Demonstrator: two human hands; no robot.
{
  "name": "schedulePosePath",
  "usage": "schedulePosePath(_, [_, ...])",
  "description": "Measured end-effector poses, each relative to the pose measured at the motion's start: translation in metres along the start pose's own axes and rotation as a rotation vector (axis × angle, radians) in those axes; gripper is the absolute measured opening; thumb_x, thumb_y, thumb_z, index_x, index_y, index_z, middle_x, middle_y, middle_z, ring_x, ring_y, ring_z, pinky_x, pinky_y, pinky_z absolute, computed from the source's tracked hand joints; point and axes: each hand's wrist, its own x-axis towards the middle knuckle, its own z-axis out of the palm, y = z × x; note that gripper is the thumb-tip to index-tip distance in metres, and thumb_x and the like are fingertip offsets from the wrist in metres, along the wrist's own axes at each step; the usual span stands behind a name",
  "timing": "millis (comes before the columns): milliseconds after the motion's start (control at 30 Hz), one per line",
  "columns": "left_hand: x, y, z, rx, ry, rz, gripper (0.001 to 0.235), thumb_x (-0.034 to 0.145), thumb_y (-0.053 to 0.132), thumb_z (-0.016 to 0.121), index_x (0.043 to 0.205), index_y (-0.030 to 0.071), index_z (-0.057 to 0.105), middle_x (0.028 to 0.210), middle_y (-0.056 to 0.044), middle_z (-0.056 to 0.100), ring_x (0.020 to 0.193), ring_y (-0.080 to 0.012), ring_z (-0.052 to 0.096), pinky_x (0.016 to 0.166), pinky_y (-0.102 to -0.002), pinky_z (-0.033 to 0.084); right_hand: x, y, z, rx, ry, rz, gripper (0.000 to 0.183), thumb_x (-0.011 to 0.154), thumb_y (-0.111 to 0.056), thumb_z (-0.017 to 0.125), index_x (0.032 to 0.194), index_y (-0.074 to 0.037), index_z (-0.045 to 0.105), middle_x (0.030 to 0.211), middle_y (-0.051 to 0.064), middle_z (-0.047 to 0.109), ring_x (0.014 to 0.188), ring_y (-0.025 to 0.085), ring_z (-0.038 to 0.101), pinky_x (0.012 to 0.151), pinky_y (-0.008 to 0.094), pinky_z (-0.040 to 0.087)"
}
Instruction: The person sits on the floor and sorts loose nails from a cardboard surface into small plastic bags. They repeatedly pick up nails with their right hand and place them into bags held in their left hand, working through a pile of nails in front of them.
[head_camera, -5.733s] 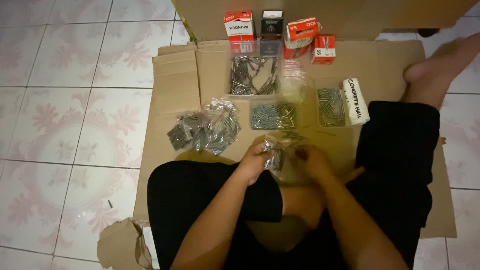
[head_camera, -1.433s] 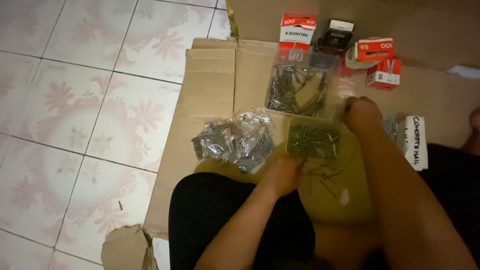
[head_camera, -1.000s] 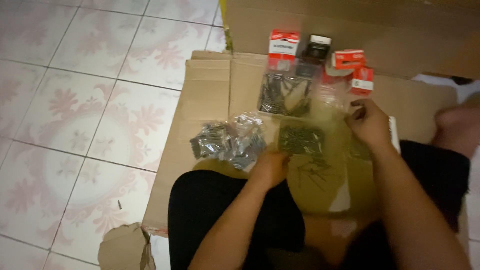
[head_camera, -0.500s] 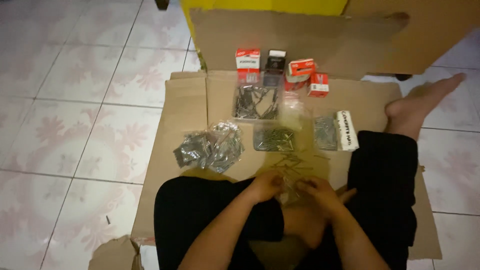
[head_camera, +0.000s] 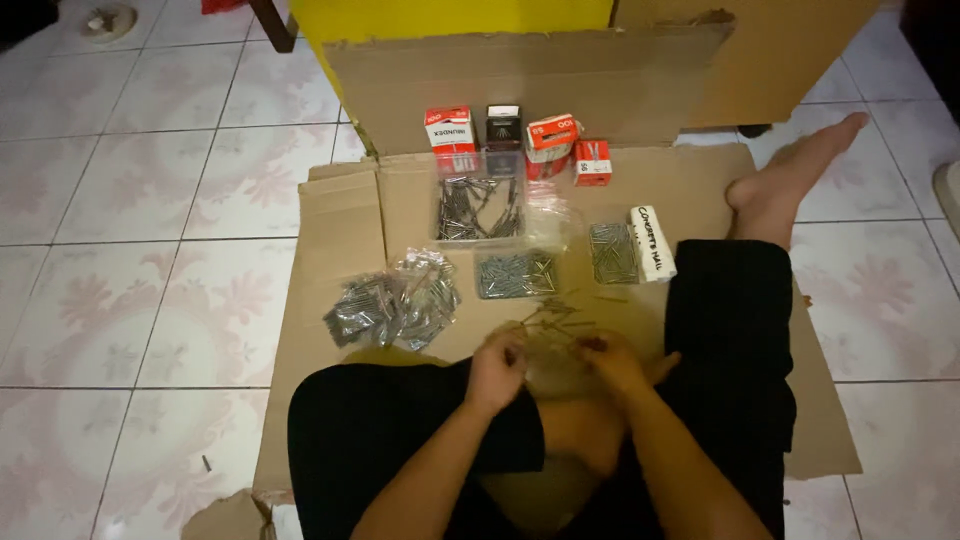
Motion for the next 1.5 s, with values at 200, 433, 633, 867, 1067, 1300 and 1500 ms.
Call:
schedulePosePath(200, [-0.001,-0.073,0.053,-0.014,-0.088,-0.171,0.038,0.086,0.034,0.081,0.113,0.008,0.073,0.103,-0.014,0.072,0.1,-0.0316,0.071,0.08,-0.042,0.06,-0.006,0.007,0.041,0.014,-0.111,0.113,0.035,0.08,-0.014,0.079,0.115,-0.006,0.079,0.112,0.021,0.075,0.105,0.038,0.072,0.088,0.049,0.059])
schedulePosePath(433, [0.005,-0.042,0.024,0.03,-0.19,-0.141,0.034,0.088,0.015,0.065,0.12,0.003,0.07,0.116,-0.022,0.071,0.114,-0.0405,0.066,0.098,-0.049,0.055,-0.018,-0.038,0.017,0.433,-0.273,0.347,0.056,0.078,-0.004,0.084,0.13,0.005,0.063,0.111,0.015,0.064,0.092,0.027,0.067,0.078,0.037,0.062])
schedulePosePath(633, [0.007,0.034,-0.006,0.42,-0.166,-0.111,0.032,0.087,0.027,0.07,0.109,0.004,0.073,0.101,-0.02,0.075,0.098,-0.0328,0.074,0.083,-0.044,0.062,-0.004,-0.03,0.019,-0.438,-0.093,-0.25,0.018,0.087,-0.022,0.08,0.104,-0.017,0.079,0.099,0.008,0.077,0.104,0.028,0.074,0.091,0.041,0.06])
schedulePosePath(867, [0.021,0.005,0.0,0.502,-0.244,0.256,0.071,0.074,0.026,0.076,0.138,0.003,0.055,0.136,-0.019,0.059,0.132,-0.0416,0.047,0.108,-0.063,0.036,0.016,-0.025,0.016,-0.244,-0.067,-0.176,0.048,0.079,-0.02,0.082,0.122,-0.001,0.071,0.118,0.027,0.071,0.117,0.047,0.065,0.1,0.056,0.054])
schedulePosePath(1067, [0.033,-0.02,0.003,0.38,-0.228,0.257,0.075,0.072,0.036,0.081,0.138,0.014,0.055,0.137,-0.013,0.06,0.136,-0.0373,0.046,0.111,-0.062,0.033,0.023,-0.023,0.018,-0.22,-0.106,-0.115,0.046,0.08,-0.023,0.08,0.12,-0.002,0.072,0.12,0.028,0.07,0.119,0.049,0.063,0.1,0.057,0.053])
schedulePosePath(1300, [0.039,-0.016,0.005,0.394,-0.128,0.236,0.074,0.066,0.042,0.079,0.133,0.017,0.058,0.124,-0.008,0.067,0.122,-0.0322,0.06,0.103,-0.052,0.042,0.03,-0.021,0.008,-0.065,-0.039,-0.049,0.058,0.095,-0.055,0.071,0.124,-0.005,0.072,0.118,0.023,0.071,0.114,0.045,0.066,0.093,0.053,0.055])
schedulePosePath(1500, [0.053,-0.028,-0.027,0.014,0.074,0.132,0.078,0.064,0.023,0.088,0.134,0.007,0.058,0.12,-0.021,0.065,0.12,-0.0449,0.061,0.104,-0.054,0.048,0.001,-0.051,0.008,-0.67,-0.032,-0.231,0.038,0.089,-0.028,0.072,0.123,-0.012,0.074,0.111,0.017,0.075,0.11,0.039,0.071,0.094,0.051,0.057])
